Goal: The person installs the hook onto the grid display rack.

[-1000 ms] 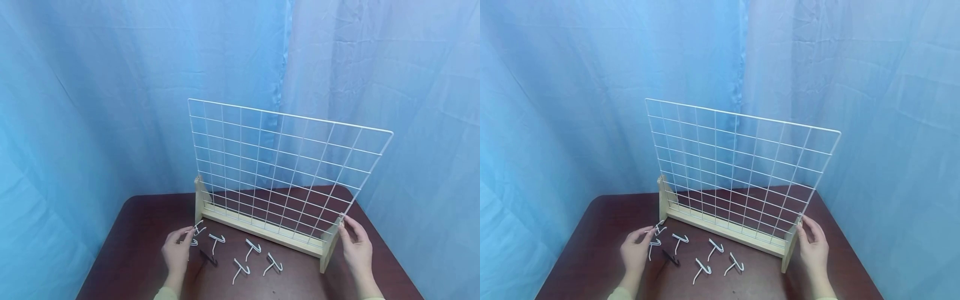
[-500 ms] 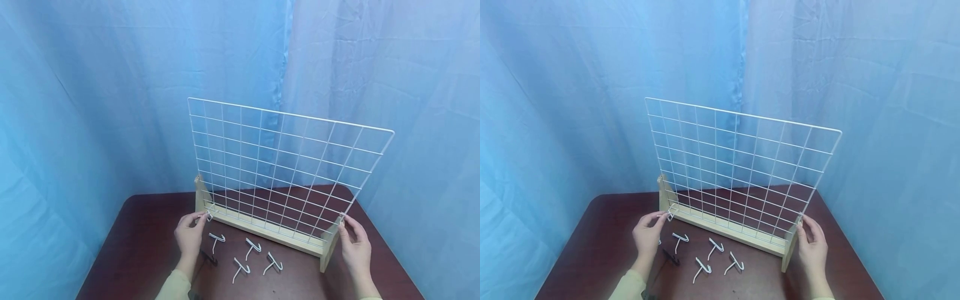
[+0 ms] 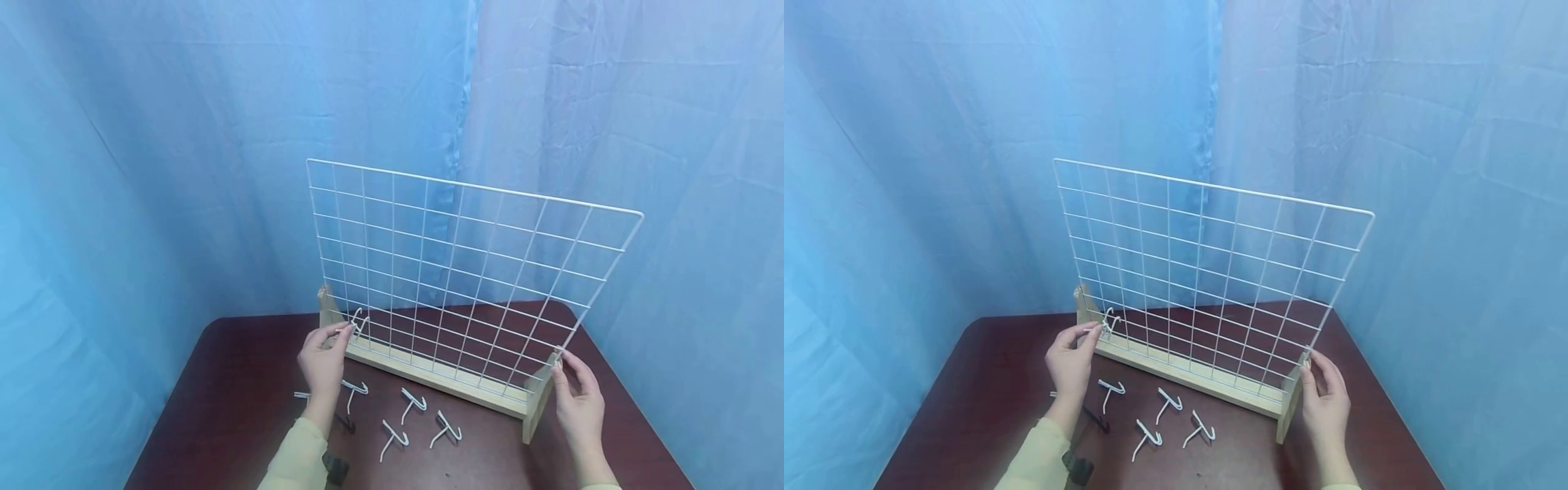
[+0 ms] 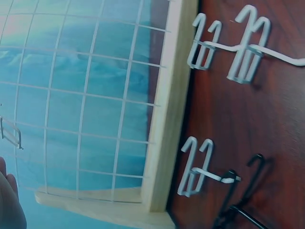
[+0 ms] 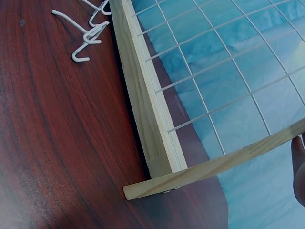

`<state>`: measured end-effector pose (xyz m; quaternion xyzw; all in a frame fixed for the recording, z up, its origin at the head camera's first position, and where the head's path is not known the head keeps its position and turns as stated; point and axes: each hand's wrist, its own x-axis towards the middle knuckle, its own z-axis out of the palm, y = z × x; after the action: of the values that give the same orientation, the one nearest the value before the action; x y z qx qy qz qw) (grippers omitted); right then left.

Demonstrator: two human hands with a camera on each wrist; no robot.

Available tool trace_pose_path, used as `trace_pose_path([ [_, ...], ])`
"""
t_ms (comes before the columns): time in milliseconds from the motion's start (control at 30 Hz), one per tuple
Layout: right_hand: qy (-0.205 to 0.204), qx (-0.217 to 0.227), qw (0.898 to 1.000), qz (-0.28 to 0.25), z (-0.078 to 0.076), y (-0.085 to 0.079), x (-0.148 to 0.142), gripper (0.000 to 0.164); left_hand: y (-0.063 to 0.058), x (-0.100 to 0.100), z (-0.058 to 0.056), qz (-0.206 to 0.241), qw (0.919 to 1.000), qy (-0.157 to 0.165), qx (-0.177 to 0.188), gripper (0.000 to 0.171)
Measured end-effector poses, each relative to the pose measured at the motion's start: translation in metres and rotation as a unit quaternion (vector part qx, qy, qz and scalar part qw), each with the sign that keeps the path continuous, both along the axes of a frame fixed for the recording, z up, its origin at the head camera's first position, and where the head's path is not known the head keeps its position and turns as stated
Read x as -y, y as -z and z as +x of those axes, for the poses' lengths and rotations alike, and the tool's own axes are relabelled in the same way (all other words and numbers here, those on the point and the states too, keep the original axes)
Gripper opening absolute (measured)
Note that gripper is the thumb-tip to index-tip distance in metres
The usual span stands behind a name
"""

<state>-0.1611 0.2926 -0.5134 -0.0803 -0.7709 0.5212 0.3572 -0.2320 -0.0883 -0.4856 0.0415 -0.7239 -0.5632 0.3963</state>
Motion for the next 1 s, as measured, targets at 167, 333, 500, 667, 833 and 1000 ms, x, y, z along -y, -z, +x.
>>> trace_pose_path([
  [167,0.006,-0.004,1.0,0.003,0.003,-0.007,0.006,0.033,-0.013,-0.005,-0.008,0.006,0.9998,-0.002,-0.018,0.012],
  [333,0.02,0.014,1.0,0.008,0.0,-0.002,0.003,0.034,-0.028,-0.009,-0.014,0.019,0.9996,-0.005,-0.023,0.012],
  [500,0.009,0.0,1.0,0.0,0.007,-0.018,0.012,0.032,-0.044,-0.012,-0.021,0.028,0.999,-0.013,-0.031,0.012],
  [667,-0.003,-0.009,1.0,-0.001,0.013,-0.027,0.017,0.032,-0.055,-0.012,-0.028,0.028,0.9984,-0.022,-0.044,0.011],
  [833,0.003,-0.001,1.0,0.007,0.014,-0.029,0.02,0.031,-0.066,-0.012,-0.033,0.028,0.9978,-0.021,-0.056,0.011],
  [1000,0.005,0.002,1.0,0.012,0.015,-0.029,0.02,0.031,-0.077,-0.011,-0.039,0.036,0.9976,-0.015,-0.058,0.012],
])
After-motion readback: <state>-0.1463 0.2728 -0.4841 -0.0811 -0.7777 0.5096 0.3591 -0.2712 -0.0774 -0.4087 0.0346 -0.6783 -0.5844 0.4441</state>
